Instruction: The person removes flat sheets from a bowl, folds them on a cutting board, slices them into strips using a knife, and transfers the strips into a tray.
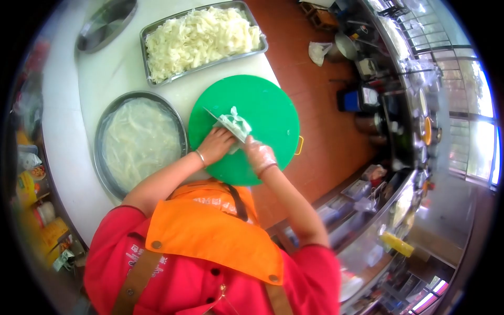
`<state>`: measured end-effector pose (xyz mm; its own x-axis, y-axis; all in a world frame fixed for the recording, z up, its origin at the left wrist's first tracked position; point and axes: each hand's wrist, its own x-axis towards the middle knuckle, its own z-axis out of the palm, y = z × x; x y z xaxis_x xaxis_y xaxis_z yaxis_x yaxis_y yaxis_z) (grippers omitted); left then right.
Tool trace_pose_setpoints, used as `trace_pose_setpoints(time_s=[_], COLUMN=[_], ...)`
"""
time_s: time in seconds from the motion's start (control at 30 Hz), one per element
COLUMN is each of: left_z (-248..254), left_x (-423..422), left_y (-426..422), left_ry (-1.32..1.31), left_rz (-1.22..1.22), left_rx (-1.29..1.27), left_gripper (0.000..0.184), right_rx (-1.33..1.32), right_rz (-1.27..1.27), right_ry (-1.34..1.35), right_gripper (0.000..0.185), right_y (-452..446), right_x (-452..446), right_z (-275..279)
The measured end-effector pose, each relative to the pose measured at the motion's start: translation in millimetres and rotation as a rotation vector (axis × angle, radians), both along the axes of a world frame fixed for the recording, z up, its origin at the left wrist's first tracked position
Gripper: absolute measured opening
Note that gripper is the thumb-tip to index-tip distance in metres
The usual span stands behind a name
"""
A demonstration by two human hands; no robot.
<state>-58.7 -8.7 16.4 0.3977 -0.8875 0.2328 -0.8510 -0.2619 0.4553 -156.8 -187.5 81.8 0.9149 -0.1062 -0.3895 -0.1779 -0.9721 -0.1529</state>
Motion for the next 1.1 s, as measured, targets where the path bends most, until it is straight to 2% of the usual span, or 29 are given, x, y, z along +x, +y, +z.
trace_pose_setpoints(time_s=[0.23, 0.33, 0.47, 0.53, 0.57, 0.7, 0.8, 0.9, 1.0, 1.1], left_z=[2, 2, 6, 5, 5, 5, 9, 7, 5, 6], left_x=[1, -2, 0, -2, -1, -2, -5, 0, -5, -9], left_y=[15, 19, 8, 9, 11, 21, 26, 17, 24, 33], left_ry=[0.04, 0.014, -0.002, -0.023, -0.019, -0.028, -0.002, -0.022, -0.034, -0.046], left_rz=[-0.005, -0.004, -0.044, -0.065, -0.073, -0.043, -0.047, -0.058, -0.076, -0.06], left_rx=[-0.084, -0.118, -0.005, 0.017, -0.008, -0.115, -0.055, -0.014, -0.035, -0.064], left_gripper=[0.029, 0.028, 0.028, 0.028, 0.027, 0.025, 0.025, 0.026, 0.026, 0.025], right_rx=[0.095, 0.047, 0.046, 0.005, 0.085, 0.094, 0.109, 0.051, 0.148, 0.115], right_rz=[-0.13, -0.067, -0.005, 0.018, -0.044, -0.075, -0.059, -0.063, -0.129, -0.083], right_ry=[0.034, 0.139, -0.014, -0.057, -0.065, 0.026, 0.06, -0.05, -0.053, 0.05], right_gripper=[0.025, 0.026, 0.028, 0.028, 0.028, 0.029, 0.03, 0.031, 0.031, 0.03], right_y=[-17, -13, -5, 4, 1, -1, 5, 14, 9, 17], right_x=[-14, -21, -17, -8, -6, -16, -26, -22, -17, -23], right_z=[26, 43, -5, -2, 5, 40, 22, 1, 10, 39])
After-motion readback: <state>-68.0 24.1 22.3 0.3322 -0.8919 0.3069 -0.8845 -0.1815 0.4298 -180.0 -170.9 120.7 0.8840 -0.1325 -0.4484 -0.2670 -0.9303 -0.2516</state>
